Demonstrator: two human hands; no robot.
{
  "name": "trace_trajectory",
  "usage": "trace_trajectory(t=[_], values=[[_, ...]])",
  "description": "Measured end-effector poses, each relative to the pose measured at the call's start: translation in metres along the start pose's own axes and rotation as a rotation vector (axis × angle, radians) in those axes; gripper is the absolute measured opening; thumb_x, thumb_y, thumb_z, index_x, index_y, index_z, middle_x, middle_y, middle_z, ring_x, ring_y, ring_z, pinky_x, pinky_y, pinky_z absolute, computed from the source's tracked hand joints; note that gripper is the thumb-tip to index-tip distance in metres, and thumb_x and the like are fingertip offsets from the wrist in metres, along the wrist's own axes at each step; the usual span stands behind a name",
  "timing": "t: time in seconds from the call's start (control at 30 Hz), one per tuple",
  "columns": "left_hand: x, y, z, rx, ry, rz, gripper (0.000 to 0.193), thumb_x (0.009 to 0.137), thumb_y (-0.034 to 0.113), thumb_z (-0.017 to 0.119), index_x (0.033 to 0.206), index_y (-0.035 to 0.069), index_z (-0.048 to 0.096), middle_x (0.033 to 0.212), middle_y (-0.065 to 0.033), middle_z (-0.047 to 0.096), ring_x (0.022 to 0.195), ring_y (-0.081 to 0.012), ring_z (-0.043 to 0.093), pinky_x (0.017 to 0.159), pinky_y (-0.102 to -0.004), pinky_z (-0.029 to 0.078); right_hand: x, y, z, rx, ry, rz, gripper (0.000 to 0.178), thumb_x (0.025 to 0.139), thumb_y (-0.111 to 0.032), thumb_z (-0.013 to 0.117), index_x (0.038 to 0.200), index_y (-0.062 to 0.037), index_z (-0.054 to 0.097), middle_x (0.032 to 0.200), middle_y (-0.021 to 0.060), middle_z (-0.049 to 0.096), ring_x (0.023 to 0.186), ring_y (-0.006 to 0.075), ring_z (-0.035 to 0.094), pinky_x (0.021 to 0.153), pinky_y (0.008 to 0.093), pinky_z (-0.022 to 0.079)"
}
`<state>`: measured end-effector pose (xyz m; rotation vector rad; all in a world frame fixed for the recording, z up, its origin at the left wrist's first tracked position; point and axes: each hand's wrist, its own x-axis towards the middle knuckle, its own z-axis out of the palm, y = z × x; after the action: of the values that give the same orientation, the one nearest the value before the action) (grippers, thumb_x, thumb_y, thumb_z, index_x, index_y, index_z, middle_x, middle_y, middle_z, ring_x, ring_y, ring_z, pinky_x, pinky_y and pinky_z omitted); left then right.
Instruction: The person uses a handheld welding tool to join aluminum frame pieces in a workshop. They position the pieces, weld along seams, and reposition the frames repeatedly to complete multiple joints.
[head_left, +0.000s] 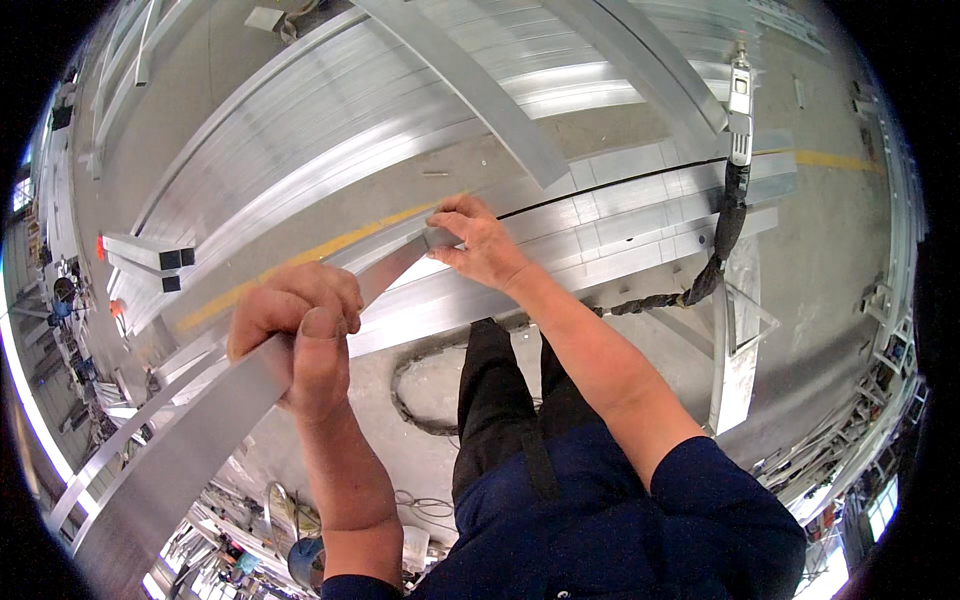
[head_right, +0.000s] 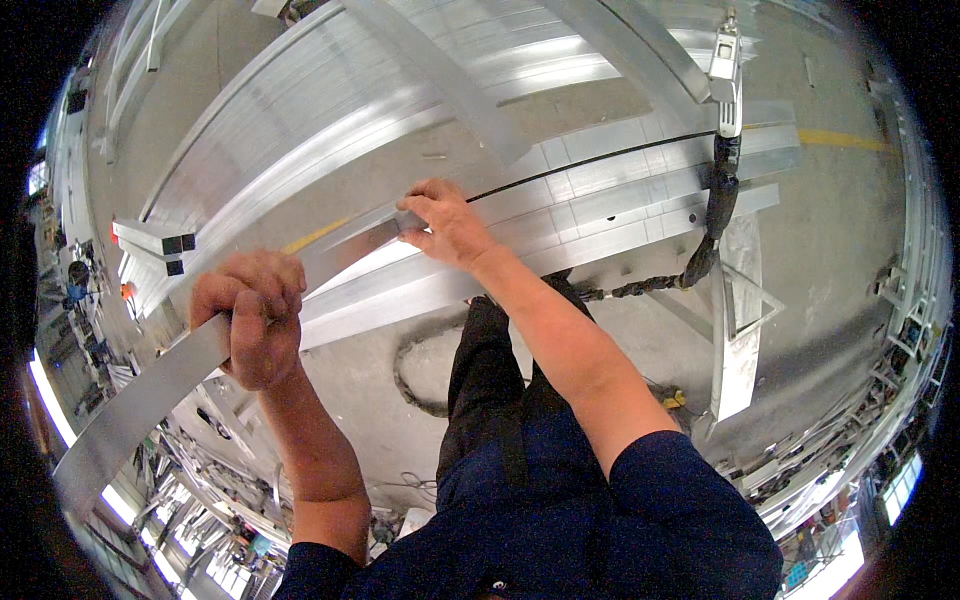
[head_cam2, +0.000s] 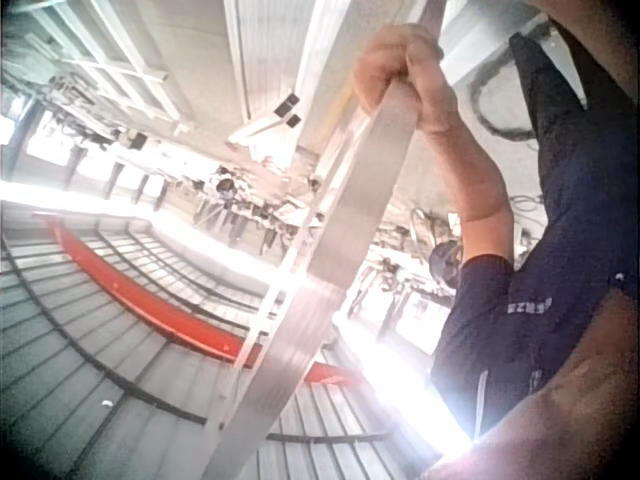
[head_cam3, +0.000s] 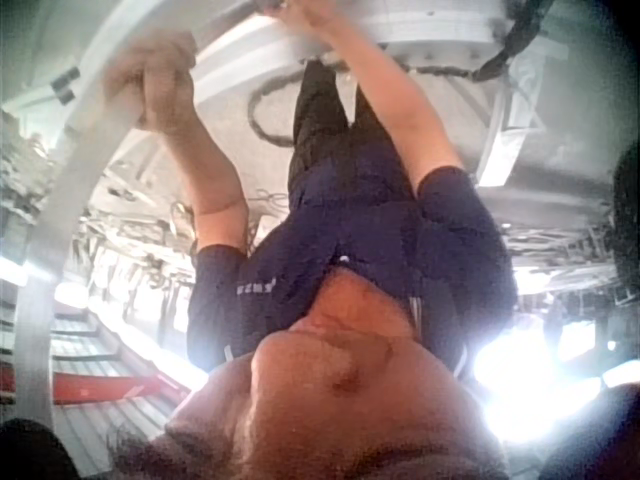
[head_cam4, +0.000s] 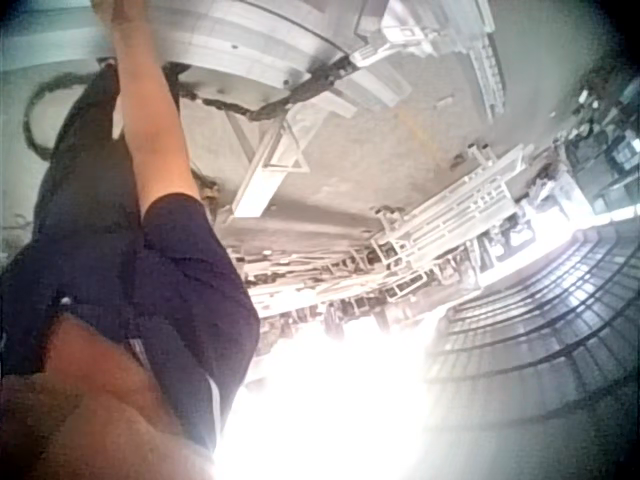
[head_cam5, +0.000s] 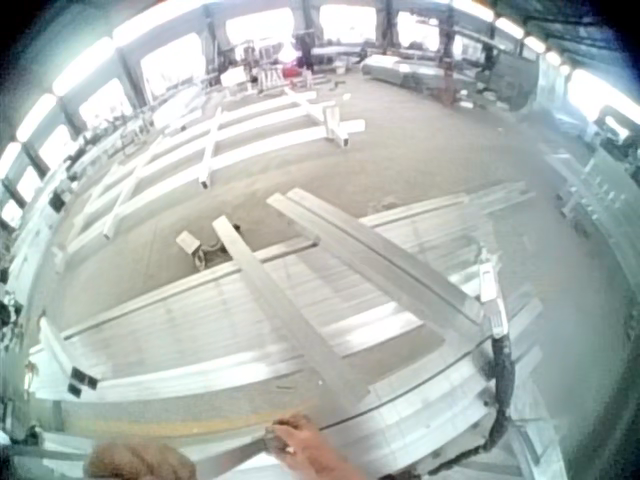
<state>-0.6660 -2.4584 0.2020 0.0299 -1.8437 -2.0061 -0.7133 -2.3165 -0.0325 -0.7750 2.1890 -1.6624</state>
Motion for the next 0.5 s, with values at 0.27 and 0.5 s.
trace_trajectory(t=[0.27,0.5], values=[[-0.0028,-0.0005,0.0013,-0.013,-0.008,0.019,0.021,0.086,0.004,0.063,0.077,0.004,0.044,0.065,-0.0084,0.050,0.055,-0.0165,0.046,0.052,-0.0323,0.038,-0.0006,0.0006,0.0033,-0.009,0.025,0.015,0.041,0.067,-0.012,0.083,0.105,-0.0085,0.067,0.112,0.0111,0.062,0.109,0.0320,0.057,0.093,0.0404,0.049],[-0.0024,-0.0041,-0.0052,-0.025,-0.036,0.021,0.019,0.084,0.002,0.062,0.077,0.005,0.044,0.065,-0.0085,0.050,0.055,-0.0168,0.045,0.054,-0.0329,0.039,-0.0006,0.0005,0.0013,-0.050,-0.002,-0.025,0.038,0.069,-0.011,0.082,0.105,-0.0125,0.070,0.112,0.0086,0.061,0.108,0.0306,0.056,0.092,0.0395,0.050]])
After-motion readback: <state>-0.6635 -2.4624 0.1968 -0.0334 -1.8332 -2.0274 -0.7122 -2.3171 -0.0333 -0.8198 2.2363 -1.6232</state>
